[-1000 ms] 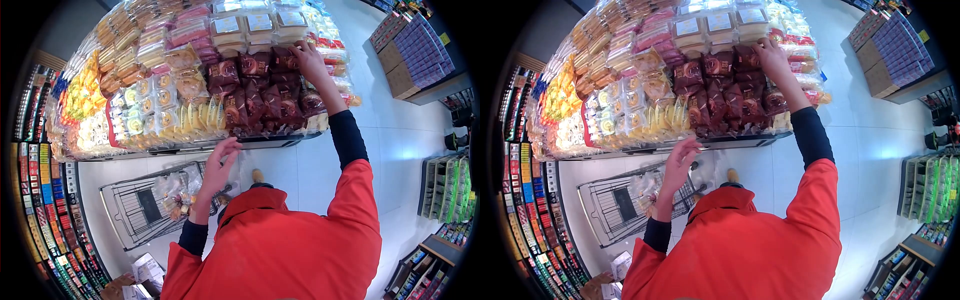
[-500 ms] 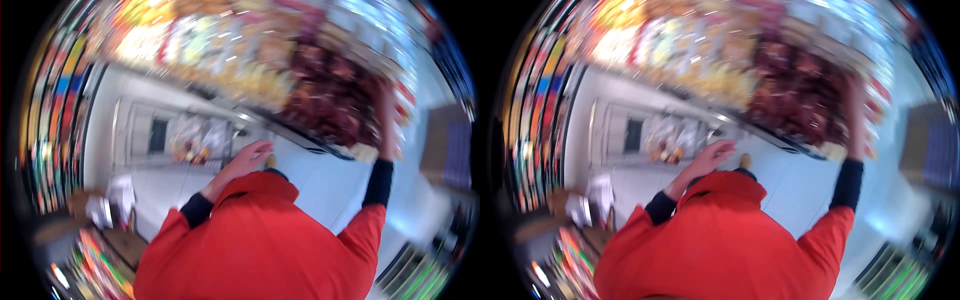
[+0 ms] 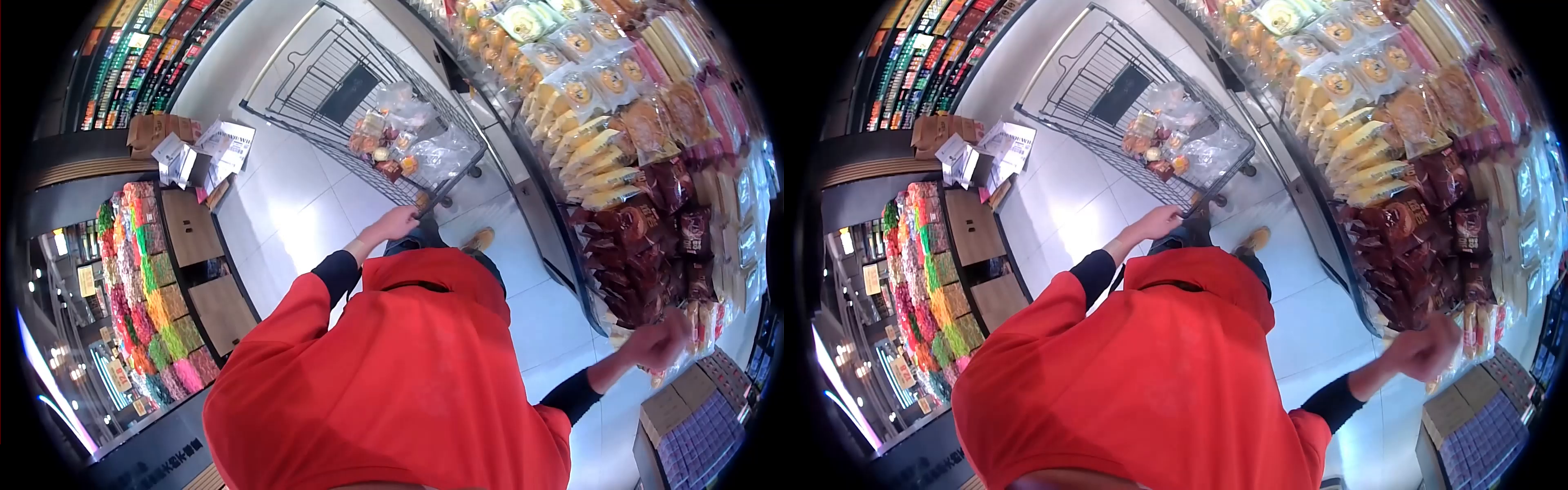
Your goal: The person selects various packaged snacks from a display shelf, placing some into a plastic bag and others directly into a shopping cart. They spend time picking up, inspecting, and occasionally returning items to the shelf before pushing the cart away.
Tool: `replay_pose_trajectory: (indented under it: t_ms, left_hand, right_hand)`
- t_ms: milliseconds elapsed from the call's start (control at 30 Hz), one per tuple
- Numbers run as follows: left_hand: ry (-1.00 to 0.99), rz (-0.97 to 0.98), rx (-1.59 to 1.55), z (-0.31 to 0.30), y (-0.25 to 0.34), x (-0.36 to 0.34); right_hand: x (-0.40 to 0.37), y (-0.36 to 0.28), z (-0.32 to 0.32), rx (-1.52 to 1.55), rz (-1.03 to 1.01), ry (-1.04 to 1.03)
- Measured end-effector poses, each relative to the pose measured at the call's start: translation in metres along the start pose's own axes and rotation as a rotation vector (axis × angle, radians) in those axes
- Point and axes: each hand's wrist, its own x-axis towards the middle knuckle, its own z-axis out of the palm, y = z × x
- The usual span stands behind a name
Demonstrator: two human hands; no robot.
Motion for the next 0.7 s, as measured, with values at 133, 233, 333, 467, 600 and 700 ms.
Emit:
replay_pose_trajectory:
  t_ms: [133, 233, 333, 467, 600, 700]
  left_hand:
    - [0.12, -0.187, 0.302, -0.003, -0.052, -0.027]
    - [0.095, -0.286, 0.27, -0.014, -0.065, -0.024]
    - [0.425, -0.223, 0.264, -0.02, -0.066, -0.016]
    - [0.531, -0.107, 0.289, -0.024, -0.094, 0.014]
    - [0.426, -0.029, 0.288, -0.032, -0.128, 0.03]
    - [0.285, 0.008, 0.273, -0.022, -0.149, 0.034]
  right_hand:
    - [-0.02, -0.091, 0.094, 0.616, 0.164, -0.329]
    - [-0.059, -0.146, 0.173, 0.719, 0.428, -0.96]
    - [-0.137, -0.185, 0.248, 0.85, 0.46, -1.184]
    - [-0.251, -0.236, 0.332, 0.883, 0.844, -1.405]
    - [-0.344, -0.276, 0.418, 0.788, 0.827, -1.587]
    - [-0.407, -0.303, 0.481, 0.843, 0.942, -1.645]
